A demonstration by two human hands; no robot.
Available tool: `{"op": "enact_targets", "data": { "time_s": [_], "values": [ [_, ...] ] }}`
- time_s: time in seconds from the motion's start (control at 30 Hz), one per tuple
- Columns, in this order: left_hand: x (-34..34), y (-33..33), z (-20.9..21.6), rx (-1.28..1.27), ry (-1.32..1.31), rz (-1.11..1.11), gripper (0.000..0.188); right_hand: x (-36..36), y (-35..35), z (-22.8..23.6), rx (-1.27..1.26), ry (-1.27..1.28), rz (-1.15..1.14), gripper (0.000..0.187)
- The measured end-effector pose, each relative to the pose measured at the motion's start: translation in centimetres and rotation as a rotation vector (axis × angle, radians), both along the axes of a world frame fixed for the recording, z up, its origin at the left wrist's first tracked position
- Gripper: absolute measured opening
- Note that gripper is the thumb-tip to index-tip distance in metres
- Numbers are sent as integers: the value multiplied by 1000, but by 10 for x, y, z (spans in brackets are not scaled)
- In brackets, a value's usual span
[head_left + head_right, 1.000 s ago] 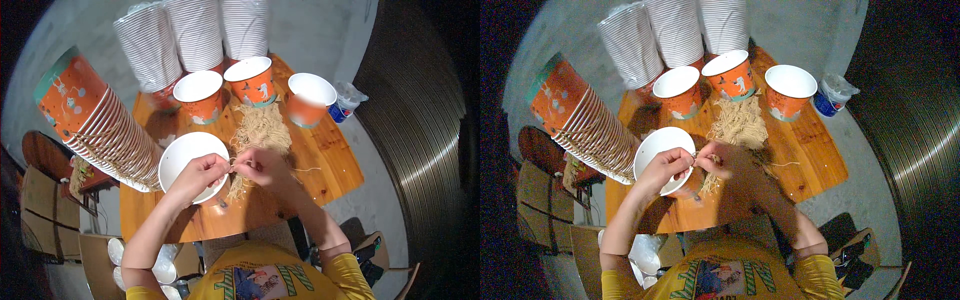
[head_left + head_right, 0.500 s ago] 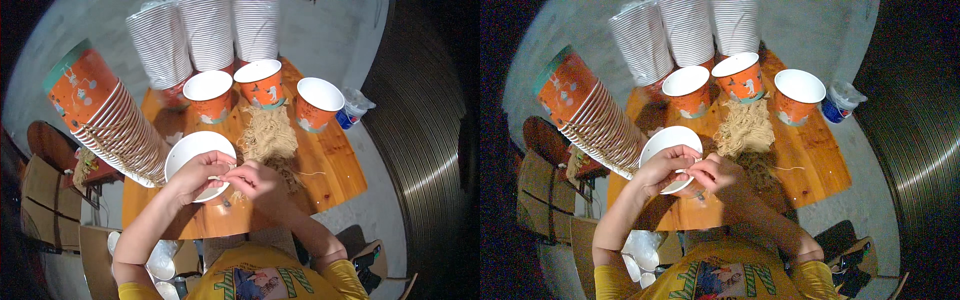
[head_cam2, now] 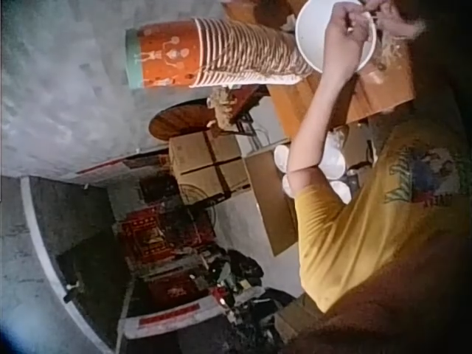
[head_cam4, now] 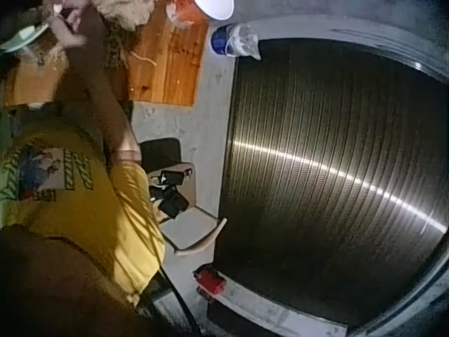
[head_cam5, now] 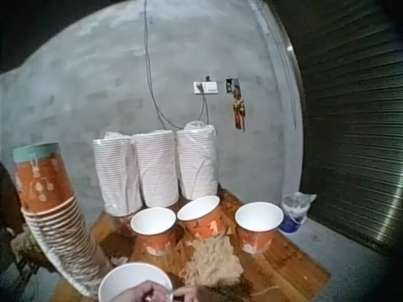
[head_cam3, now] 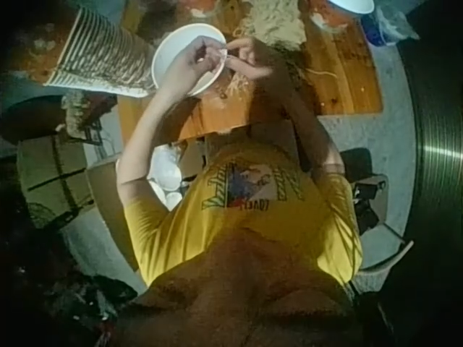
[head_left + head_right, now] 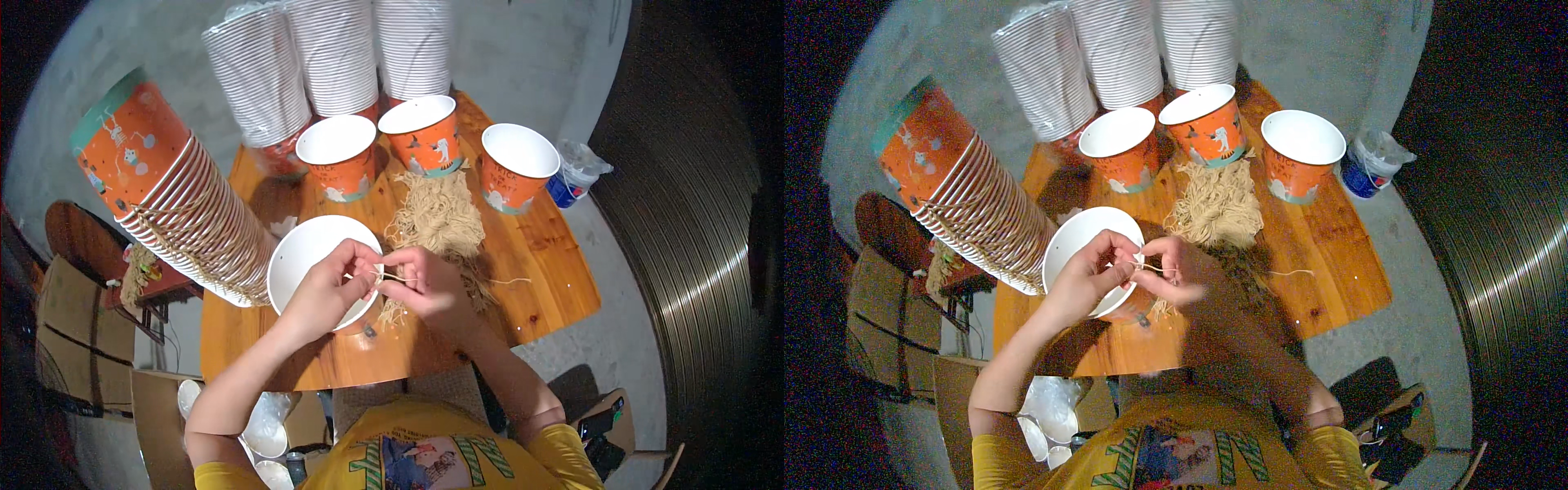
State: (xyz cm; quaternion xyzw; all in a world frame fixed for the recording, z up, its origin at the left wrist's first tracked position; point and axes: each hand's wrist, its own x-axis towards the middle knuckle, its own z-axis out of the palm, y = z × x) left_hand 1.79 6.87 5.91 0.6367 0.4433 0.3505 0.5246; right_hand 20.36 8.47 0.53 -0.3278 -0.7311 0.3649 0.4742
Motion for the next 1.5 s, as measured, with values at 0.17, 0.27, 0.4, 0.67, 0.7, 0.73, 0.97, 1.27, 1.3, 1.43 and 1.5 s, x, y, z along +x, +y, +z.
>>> {"op": "enact_targets", "data": {
  "time_s": [0.17, 0.27, 0.4, 0.67, 0.7, 0.73, 0.97, 1.27, 1.3, 1.43, 1.5],
  "values": [
    [3, 0, 1, 115, 61, 35, 21, -6, -4, 12, 70, -29, -58, 11],
    [-2, 1, -1, 91, 85, 18, 23, -10, -7, 19, -47, -27, -81, 12],
    [-3, -3, -4, 318, 219, 28, 22, -13, -7, 13, -93, 9, -130, 11],
    [-1, -5, -3, 607, 471, 74, 10, -17, -7, -4, 129, 40, -163, 12],
    [0, -6, -2, 608, 471, 73, 10, -18, -8, -3, 169, 47, -175, 12],
    [2, -7, -1, 649, 505, 98, 9, -18, -8, -2, 169, 47, -177, 12],
    [5, -12, -3, 484, 484, 218, 7, -18, -7, -1, 288, -35, -219, 15],
    [2, -7, -14, 317, 215, 225, 6, -16, -6, -1, 349, -53, -227, 16],
    [2, -6, -15, 317, 215, 224, 6, -16, -6, -1, 338, -41, -216, 15],
    [1, -4, -17, 234, 132, 194, 12, -18, -6, -12, 244, 37, -162, 12],
    [2, -4, -16, 231, 101, 186, 16, -19, -8, -16, -15, 148, -92, 8]
  ]
}}
